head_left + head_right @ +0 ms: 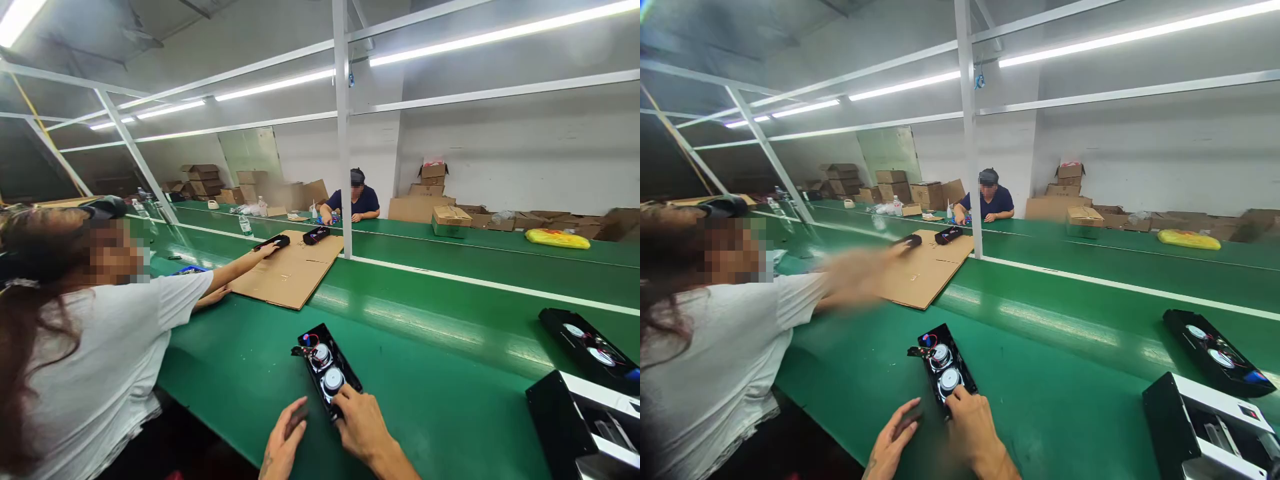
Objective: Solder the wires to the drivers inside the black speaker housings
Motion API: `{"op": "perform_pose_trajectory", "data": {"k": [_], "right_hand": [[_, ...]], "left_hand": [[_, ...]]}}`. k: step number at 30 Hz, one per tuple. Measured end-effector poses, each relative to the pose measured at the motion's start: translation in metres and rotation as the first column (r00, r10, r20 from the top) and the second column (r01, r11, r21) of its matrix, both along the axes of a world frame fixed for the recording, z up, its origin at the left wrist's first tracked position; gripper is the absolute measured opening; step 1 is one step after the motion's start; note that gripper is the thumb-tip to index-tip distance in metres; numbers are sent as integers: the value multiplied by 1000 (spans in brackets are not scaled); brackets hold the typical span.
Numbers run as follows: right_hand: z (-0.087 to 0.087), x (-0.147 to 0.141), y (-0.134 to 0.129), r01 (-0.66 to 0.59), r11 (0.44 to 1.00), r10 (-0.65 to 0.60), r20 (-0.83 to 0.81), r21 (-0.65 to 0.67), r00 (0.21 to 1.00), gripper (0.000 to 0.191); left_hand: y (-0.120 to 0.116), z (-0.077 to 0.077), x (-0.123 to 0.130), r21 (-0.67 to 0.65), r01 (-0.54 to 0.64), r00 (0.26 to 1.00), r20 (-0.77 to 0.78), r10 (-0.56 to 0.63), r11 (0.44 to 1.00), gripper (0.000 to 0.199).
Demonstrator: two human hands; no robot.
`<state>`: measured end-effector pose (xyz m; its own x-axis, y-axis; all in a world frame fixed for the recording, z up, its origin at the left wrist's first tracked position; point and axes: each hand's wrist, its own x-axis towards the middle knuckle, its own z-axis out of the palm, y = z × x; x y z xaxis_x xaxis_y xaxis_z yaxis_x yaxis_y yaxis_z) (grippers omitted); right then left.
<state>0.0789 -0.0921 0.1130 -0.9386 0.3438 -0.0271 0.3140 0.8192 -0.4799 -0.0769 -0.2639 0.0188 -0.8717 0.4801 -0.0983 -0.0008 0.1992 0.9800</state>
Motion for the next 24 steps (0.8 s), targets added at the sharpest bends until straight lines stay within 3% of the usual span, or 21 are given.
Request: {"op": "perform_pose_trajectory", "data": {"k": [3, 7, 11, 14, 17, 19, 21, 24], "right_hand": [[5, 48, 22, 5, 1000, -6, 11, 26, 1000, 43], [4, 137, 43, 64, 997, -66, 43, 51, 997, 45], [-3, 218, 54, 142, 975, -149, 31, 172, 988, 42], [-11, 261, 59, 228, 949, -240, 34, 217, 970, 41], [-26, 287, 55, 330, 915, -333, -26, 230, 942, 47], [-38, 292, 43, 440, 868, -402, -195, 231, 895, 53], [-50, 290, 25, 552, 810, -457, -377, 198, 805, 49], [-62, 273, -3, 668, 726, -507, -527, 167, 683, 34]], "left_hand": [[3, 8, -5, 16, -43, 999, 12, 43, 999, 83], [33, 10, 10, 34, 5, 999, 50, -7, 999, 86], [83, 7, 47, 72, 219, 970, 94, -225, 973, 84], [118, 5, 83, 105, 411, 903, 88, -421, 905, 87], [140, 4, 111, 96, 556, 826, 47, -562, 825, 81], [144, 4, 122, 71, 609, 792, 10, -611, 790, 72], [143, 6, 126, 49, 637, 771, -26, -636, 770, 67], [137, 9, 125, 23, 665, 746, -65, -663, 747, 61]]}}
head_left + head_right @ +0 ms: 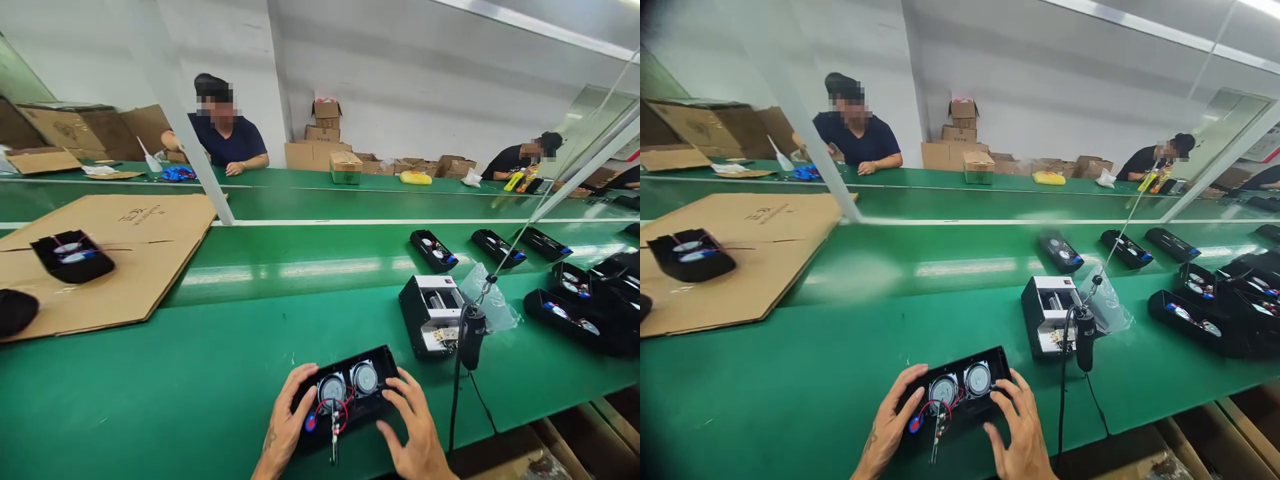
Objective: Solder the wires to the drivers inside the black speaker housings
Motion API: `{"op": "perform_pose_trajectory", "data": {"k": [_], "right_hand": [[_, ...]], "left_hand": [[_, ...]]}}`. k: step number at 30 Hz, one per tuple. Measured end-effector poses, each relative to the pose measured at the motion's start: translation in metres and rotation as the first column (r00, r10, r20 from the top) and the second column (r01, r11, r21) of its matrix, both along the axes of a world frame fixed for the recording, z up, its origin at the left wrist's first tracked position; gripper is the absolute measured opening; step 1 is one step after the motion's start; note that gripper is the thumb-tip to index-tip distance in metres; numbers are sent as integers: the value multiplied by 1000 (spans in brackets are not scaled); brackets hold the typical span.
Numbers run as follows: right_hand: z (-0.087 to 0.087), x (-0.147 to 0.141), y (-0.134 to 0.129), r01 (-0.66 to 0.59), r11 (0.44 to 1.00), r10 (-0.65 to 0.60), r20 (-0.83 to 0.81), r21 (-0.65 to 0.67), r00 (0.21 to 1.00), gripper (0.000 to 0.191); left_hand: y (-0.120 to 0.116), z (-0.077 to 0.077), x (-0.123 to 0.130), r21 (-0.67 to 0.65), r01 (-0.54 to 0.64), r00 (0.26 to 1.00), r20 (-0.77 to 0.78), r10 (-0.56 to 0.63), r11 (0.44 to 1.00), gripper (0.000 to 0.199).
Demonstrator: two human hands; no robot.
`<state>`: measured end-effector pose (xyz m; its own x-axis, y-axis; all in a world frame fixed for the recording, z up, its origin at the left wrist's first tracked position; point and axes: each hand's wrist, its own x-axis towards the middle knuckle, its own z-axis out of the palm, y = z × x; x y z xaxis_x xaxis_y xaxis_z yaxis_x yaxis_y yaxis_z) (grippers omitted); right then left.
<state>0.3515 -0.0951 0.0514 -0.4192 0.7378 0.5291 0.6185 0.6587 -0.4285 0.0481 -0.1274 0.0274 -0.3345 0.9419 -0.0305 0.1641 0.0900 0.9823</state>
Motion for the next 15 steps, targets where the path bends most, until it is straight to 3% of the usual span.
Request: {"op": "perform_pose_trajectory", "data": {"k": [3, 6, 9, 12, 15], "right_hand": [[-3, -29, -18, 54, 988, -39, -106, 145, 994, 21], [4, -61, -20, -65, 977, 99, -161, 204, 982, 15], [18, -84, -5, -202, 974, 221, -232, 103, 947, 15], [33, -89, 20, -179, 981, 144, -337, -74, 930, 19], [44, -82, 41, -147, 966, 69, -335, -213, 940, 17]], "left_hand": [[-3, 3, -4, -1, 29, 999, -38, -29, 1000, 57], [-2, 6, -8, -3, 51, 996, -66, -51, 999, 55], [-3, 10, -12, 7, 81, 988, -131, -80, 997, 50], [-9, 15, -14, 57, 78, 964, -257, -61, 995, 42], [-19, 24, -13, 122, 81, 918, -395, -26, 989, 33]]}}
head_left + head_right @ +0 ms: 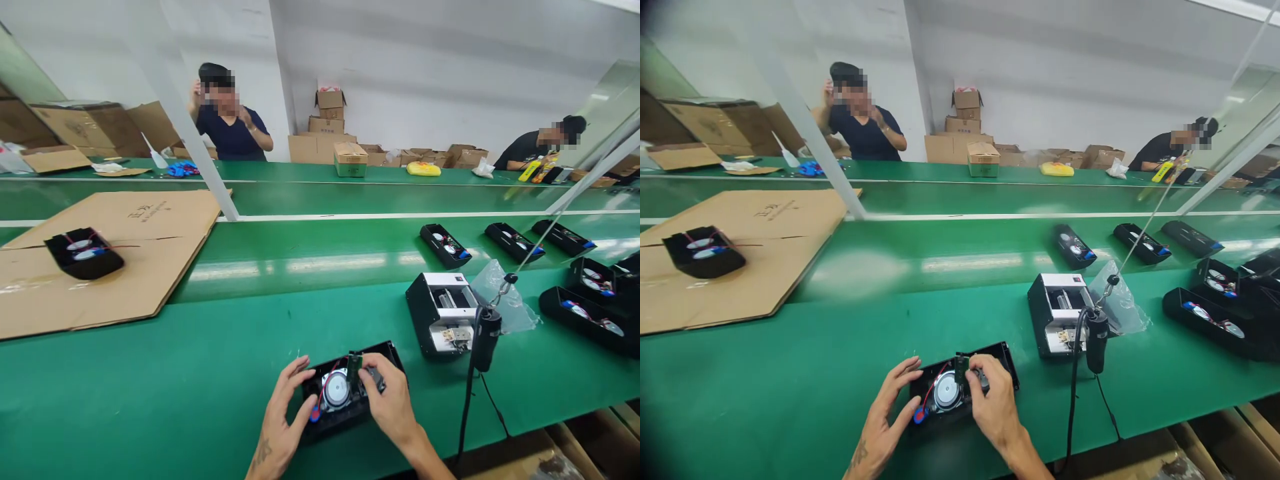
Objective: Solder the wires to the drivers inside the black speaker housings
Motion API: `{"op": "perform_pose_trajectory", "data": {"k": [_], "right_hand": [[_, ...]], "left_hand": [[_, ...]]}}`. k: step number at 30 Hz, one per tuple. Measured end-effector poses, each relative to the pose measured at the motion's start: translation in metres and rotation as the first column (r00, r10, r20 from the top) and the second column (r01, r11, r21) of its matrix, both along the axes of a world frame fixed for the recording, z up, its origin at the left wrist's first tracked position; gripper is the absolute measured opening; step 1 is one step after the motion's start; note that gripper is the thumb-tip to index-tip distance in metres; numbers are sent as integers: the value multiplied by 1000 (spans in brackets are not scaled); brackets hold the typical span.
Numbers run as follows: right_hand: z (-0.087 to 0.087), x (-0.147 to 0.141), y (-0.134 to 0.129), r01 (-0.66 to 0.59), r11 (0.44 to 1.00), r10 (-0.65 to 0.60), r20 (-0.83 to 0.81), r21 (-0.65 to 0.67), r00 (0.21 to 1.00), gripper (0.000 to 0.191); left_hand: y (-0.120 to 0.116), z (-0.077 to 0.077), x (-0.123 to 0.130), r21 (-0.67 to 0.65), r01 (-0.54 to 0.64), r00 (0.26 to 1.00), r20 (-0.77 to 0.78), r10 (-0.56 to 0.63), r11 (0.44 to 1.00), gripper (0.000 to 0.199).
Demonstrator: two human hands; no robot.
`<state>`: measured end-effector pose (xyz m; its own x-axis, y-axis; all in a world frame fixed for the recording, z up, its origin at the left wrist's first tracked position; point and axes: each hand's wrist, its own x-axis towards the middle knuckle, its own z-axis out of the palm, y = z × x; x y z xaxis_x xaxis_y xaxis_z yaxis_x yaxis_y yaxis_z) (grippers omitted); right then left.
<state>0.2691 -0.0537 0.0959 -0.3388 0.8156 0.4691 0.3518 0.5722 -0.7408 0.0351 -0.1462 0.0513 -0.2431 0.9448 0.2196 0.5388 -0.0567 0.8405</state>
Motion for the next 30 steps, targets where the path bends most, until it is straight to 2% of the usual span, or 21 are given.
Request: {"op": "perform_pose_trajectory", "data": {"k": [3, 5, 7, 9, 12, 15, 18, 22, 26, 30], "right_hand": [[6, 10, 9, -123, 992, 123, 39, -16, 992, 16], [9, 17, 10, -285, 958, 279, 112, 43, 954, 21], [11, 24, 9, -445, 890, 400, 300, 102, 866, 27], [13, 29, 8, -529, 843, 410, 521, 98, 749, 28], [18, 30, 7, -538, 843, 371, 704, 18, 606, 22], [22, 25, 9, -549, 835, 379, 763, -38, 524, 18], [26, 16, 11, -567, 822, 398, 772, -59, 496, 19], [29, 10, 15, -602, 794, 436, 766, -82, 472, 14], [36, 11, 16, -609, 787, 452, 765, -100, 459, 17], [46, 8, 12, -575, 794, 476, 789, -196, 389, 18]], "left_hand": [[-8, 13, 6, 2, 68, 978, -200, -66, 998, 21], [-10, 22, 10, 12, 157, 927, -346, -143, 988, 17], [-10, 29, 13, 26, 246, 861, -465, -206, 969, 23], [-9, 31, 16, 1, 304, 797, -547, -255, 953, 36], [-5, 22, 22, -62, 339, 717, -629, -300, 939, 45], [-3, 6, 28, -61, 354, 658, -693, -294, 933, 50], [-1, -6, 30, -15, 352, 658, -707, -259, 936, 42], [-1, -12, 30, 30, 328, 689, -692, -217, 944, 29], [-3, -10, 31, -27, 318, 653, -718, -240, 948, 46], [-2, -5, 32, -46, 353, 610, -746, -268, 934, 54]]}}
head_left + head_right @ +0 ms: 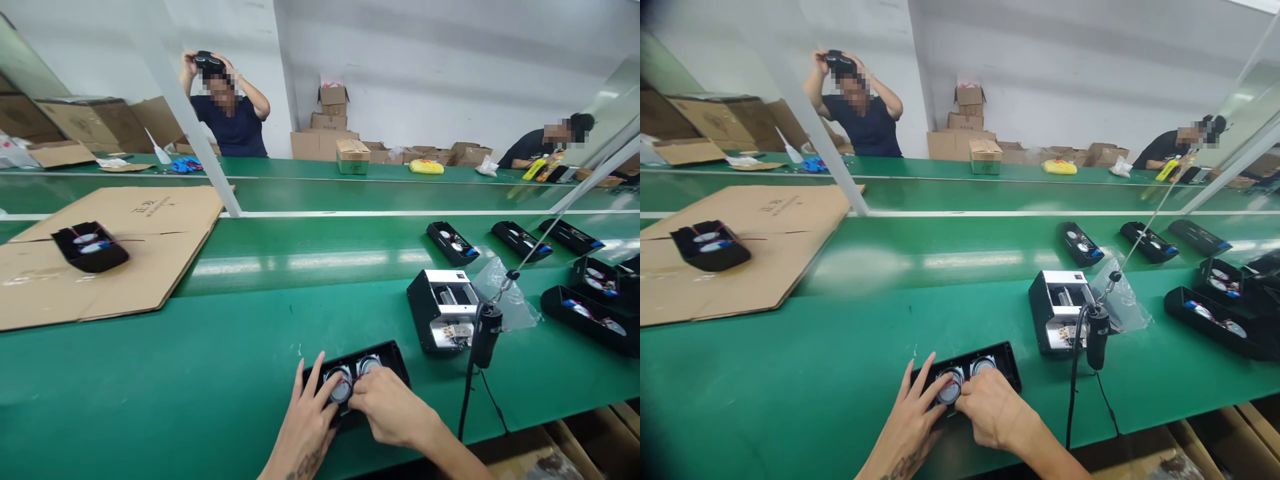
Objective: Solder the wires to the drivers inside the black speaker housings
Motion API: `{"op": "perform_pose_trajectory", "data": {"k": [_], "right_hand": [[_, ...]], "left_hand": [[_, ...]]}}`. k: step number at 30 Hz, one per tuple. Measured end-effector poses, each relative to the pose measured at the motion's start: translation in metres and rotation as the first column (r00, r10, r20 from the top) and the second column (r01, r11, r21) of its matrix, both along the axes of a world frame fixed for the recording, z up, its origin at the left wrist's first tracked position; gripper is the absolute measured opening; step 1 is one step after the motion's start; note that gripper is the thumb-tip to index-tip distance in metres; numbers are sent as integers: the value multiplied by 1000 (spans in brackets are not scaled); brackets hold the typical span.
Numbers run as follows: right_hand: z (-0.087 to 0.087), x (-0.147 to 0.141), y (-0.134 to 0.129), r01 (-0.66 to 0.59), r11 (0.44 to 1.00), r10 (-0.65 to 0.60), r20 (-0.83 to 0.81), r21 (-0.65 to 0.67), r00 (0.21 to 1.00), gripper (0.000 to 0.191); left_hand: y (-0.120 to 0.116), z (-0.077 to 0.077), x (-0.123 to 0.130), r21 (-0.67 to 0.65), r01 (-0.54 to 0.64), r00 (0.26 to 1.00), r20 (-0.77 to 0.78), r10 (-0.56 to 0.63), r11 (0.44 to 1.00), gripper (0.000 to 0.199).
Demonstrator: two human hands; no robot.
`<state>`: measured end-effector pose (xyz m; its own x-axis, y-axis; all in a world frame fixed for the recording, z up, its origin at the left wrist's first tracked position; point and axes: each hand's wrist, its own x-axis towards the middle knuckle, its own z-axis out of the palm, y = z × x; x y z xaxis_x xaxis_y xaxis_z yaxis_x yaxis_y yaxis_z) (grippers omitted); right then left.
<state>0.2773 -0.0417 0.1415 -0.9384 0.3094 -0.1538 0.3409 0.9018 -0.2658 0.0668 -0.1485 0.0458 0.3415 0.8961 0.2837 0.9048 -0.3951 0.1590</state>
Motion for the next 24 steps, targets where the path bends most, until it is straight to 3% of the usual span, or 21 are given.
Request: {"op": "perform_pose_trajectory", "data": {"k": [3, 7, 11, 13, 17, 18, 21, 24], "right_hand": [[4, -4, -5, 56, 998, -56, 16, -31, 998, 12], [-3, -4, -11, 147, 987, -149, -23, -68, 989, 32], [-7, -5, -13, 161, 979, -162, 4, -121, 987, 40], [-2, -8, -9, 178, 972, -174, 38, -153, 984, 36], [13, -22, 21, 220, 958, -217, 38, -185, 976, 32], [16, -27, 31, 227, 955, -224, 35, -190, 974, 35], [22, -39, 58, 242, 949, -237, 51, -202, 970, 42], [24, -46, 73, 251, 946, -240, 77, -207, 968, 39]], "left_hand": [[2, -1, 0, 59, 33, 999, -19, -32, 998, 46], [8, -4, -2, 72, 51, 999, -6, -50, 996, 31], [23, 12, -3, -129, 74, 988, 144, -55, 989, 36], [37, 28, -6, -288, 108, 972, 233, -40, 952, 42], [79, 59, -25, -535, 166, 933, 358, 45, 828, 15], [91, 63, -30, -570, 180, 924, 378, 62, 801, 16], [118, 72, -44, -639, 220, 900, 425, 100, 737, 31], [130, 74, -49, -685, 248, 874, 463, 147, 685, 38]]}}
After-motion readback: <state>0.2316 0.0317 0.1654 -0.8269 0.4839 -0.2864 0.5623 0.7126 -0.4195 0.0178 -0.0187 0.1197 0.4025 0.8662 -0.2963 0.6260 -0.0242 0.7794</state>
